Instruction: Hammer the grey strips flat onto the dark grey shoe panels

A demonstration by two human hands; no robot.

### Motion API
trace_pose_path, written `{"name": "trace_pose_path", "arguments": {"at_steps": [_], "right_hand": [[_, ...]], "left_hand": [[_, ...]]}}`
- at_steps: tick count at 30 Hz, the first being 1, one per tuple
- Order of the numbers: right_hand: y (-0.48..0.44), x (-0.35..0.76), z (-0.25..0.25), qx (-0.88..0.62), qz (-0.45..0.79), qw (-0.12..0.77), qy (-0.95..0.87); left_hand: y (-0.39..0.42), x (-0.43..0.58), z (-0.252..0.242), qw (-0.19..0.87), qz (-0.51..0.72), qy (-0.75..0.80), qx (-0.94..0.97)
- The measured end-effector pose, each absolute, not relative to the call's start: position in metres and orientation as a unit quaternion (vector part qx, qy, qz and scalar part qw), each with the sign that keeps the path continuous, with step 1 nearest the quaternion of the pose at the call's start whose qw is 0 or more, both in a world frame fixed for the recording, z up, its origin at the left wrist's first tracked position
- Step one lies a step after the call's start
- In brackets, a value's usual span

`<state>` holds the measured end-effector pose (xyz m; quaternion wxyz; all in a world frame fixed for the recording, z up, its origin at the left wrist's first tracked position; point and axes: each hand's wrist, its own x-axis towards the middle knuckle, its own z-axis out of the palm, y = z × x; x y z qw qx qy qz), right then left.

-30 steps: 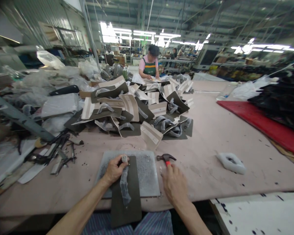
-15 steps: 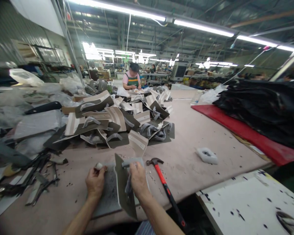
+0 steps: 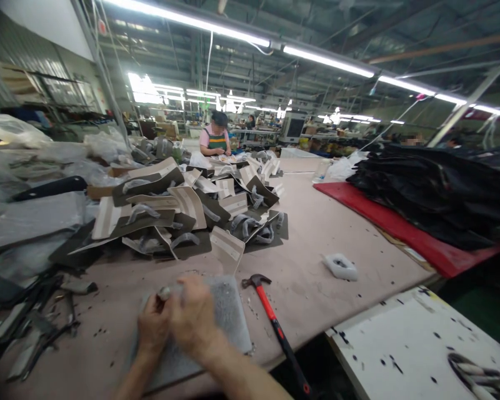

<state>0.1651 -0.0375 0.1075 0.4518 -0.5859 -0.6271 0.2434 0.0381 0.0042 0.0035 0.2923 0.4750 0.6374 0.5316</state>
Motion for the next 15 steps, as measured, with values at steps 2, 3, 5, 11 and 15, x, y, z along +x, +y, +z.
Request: {"name": "trace_pose_path", "arguments": {"at_steps": [2,3,5,11,15], "right_hand": [[-0.010,0.216,0.100,-0.655,0.178,0.455,-0.576],[0.004,0.240,0.095,-0.705,0.129,0.449,-0.533],[0.030,0.278,0.085,-0.752,0.110,0.413,-0.502],[0.063,0.292,0.073,-0.741,0.157,0.357,-0.547],[0.036,0.264,0.094,-0.703,0.099,0.373,-0.597]], "left_hand": [[0.005,0.038,0.005,0.298,0.513,0.643,0.485],[0.005,0.037,0.006,0.300,0.503,0.646,0.489],[0.006,0.037,0.008,0.301,0.491,0.650,0.495],[0.008,0.036,0.005,0.311,0.503,0.646,0.483],[0.008,0.035,0.004,0.341,0.555,0.616,0.443]]}}
